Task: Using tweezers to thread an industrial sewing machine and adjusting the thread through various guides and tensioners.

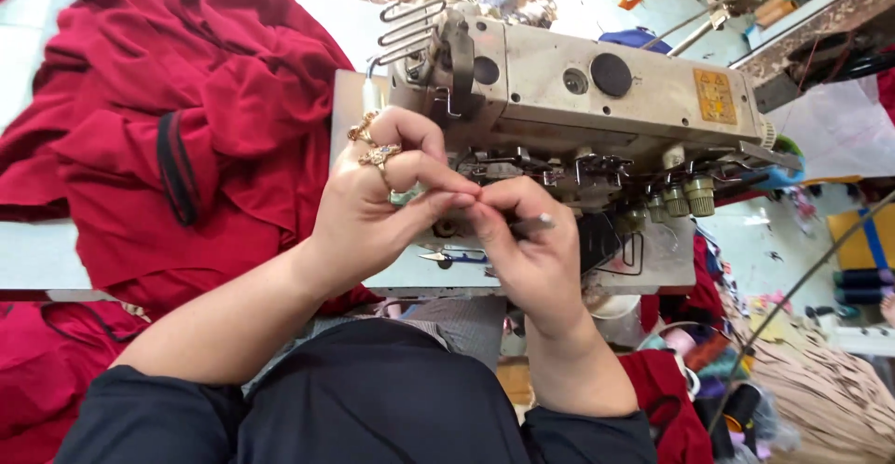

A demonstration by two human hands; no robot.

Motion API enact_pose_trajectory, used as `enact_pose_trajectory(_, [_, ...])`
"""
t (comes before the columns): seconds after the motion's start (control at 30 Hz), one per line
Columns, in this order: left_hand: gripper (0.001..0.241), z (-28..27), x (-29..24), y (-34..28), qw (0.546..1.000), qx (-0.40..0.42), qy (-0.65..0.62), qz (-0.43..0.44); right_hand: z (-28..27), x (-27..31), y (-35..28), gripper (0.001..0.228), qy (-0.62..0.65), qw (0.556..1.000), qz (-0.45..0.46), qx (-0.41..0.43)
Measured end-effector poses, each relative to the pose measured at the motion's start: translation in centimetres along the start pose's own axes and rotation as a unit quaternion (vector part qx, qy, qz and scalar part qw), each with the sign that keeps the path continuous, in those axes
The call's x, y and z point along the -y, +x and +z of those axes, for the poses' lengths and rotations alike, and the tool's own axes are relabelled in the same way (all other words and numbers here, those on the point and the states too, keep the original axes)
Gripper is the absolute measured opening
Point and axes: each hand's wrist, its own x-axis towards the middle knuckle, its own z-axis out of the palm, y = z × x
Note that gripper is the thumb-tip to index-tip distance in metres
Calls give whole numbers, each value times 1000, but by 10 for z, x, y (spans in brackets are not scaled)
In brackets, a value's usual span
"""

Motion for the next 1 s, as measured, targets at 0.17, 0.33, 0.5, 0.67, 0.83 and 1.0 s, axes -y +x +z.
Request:
enact_pose_trajectory(0.17, [7,-15,-51,10,996,44,39,70,-8,43,-6,12,-9,994,-106,9])
enact_pose_trajectory(0.33, [5,-19,-65,14,973,89,124,175,-15,50,-16,20,-89,983,-159,-35])
enact_pose_trajectory(0.5, [5,-9,-39,15,997,44,-49,-35,-17,24,-11,7,55,997,-13,-43])
enact_pose_trajectory(0.67, [4,-3,-35,15,999,28,-33,-25,-21,13,-13,9,78,994,20,-68])
enact_pose_trajectory(0.83, [6,2,-34,20,1000,22,18,0,-27,6,-9,11,76,995,20,-59])
enact_pose_trajectory(1.0, [8,10,-26,22,974,22,199,108,-24,11,-2,23,18,997,-16,-77])
